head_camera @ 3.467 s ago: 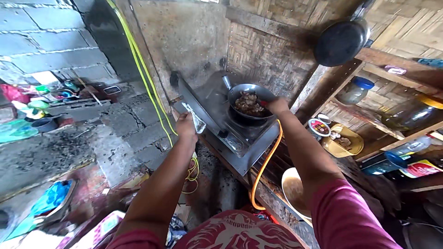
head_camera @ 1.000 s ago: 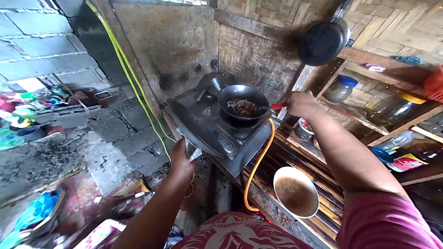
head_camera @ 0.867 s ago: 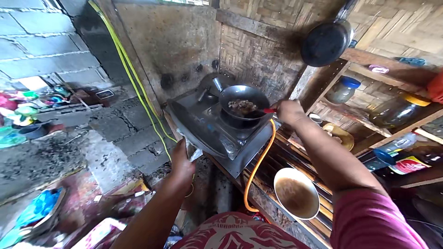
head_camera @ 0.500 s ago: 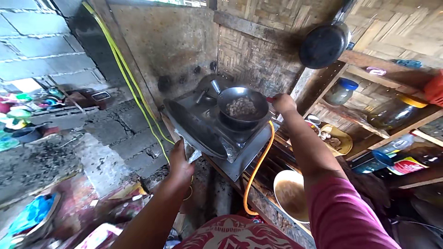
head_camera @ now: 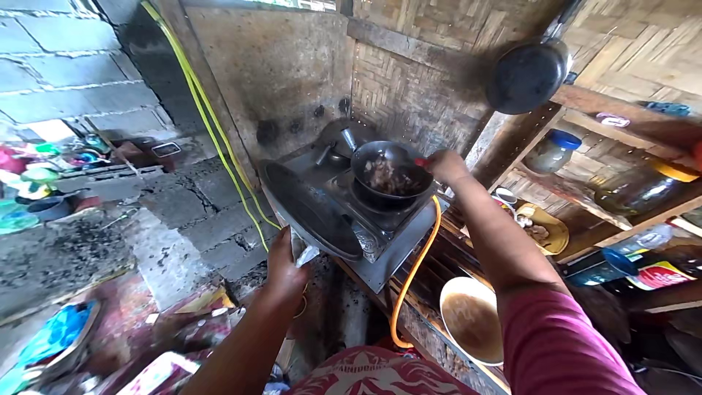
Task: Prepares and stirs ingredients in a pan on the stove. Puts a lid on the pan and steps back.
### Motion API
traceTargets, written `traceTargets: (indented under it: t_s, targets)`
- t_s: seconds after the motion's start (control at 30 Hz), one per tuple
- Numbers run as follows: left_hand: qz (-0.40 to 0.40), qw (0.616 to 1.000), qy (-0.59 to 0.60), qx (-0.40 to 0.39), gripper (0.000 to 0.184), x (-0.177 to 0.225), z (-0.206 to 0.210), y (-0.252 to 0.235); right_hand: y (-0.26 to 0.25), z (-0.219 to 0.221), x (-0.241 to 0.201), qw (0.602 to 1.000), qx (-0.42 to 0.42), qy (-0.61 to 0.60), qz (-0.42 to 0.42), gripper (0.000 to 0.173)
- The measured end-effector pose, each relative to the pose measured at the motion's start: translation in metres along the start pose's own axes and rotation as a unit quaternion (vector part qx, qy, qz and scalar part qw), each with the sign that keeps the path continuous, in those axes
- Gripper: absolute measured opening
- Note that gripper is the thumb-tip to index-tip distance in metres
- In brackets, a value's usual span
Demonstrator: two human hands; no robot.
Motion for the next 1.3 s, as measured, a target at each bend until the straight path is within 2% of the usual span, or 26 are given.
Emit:
traceTargets:
  t_s: [0.13,0.27,0.37,0.47,0.57,0.7,0.83,0.93,1.07,1.17,1.3]
  targets:
    - [0.023,1.0,-0.009,-0.019,0.024,0.001,-0.007,-0.001,-0.029,0.018,0.031,0.996,0.009,-0.02,0.089,0.036]
    - [0.02,0.999,-0.027,-0.01,0.028,0.006,-0.01,0.005,-0.046,0.062,0.03,0.984,-0.04,-0.153,0.083,0.036]
    - [0.026,0.998,-0.045,-0.018,0.027,0.007,-0.011,0.008,-0.041,0.069,0.01,0.973,-0.101,-0.202,0.051,0.032]
    - [0.02,0.999,-0.031,-0.012,0.026,0.007,-0.009,0.009,-0.035,0.052,-0.001,0.981,-0.118,-0.152,-0.038,0.032]
    - [-0.009,1.0,-0.007,-0.001,0.025,0.006,-0.003,0.012,-0.017,0.027,-0.003,0.984,-0.092,-0.119,-0.091,0.036]
    - [-0.036,0.999,0.038,0.01,0.023,0.006,0.007,0.017,0.024,-0.005,-0.001,0.983,0.011,0.051,-0.174,0.039]
    - [-0.053,0.997,0.043,0.022,0.023,0.004,0.017,0.021,0.075,-0.021,0.002,0.944,0.123,0.179,-0.25,0.033]
    - [-0.054,0.998,0.036,0.023,0.024,0.0,0.022,0.022,0.1,-0.034,0.008,0.95,0.129,0.187,-0.216,0.034]
    - [-0.06,0.997,0.046,0.023,0.024,-0.002,0.027,0.023,0.123,-0.051,0.001,0.976,0.043,0.146,-0.157,0.026]
    - [-0.059,0.997,0.049,0.024,0.025,-0.002,0.028,0.025,0.123,-0.03,-0.011,0.976,-0.002,0.168,-0.137,0.021]
    - [-0.06,0.997,0.042,0.022,0.026,-0.001,0.023,0.026,0.099,0.01,-0.03,0.971,-0.035,0.216,-0.091,0.032]
Point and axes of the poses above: each hand's wrist, its own y-axis away from the middle knuckle, its own z-axis out of the palm, x = y × z, the point moved 4 cm from there along -y, towards the middle knuckle, and after that the axes turned 4 degrees about x, right-handed, at the moved point
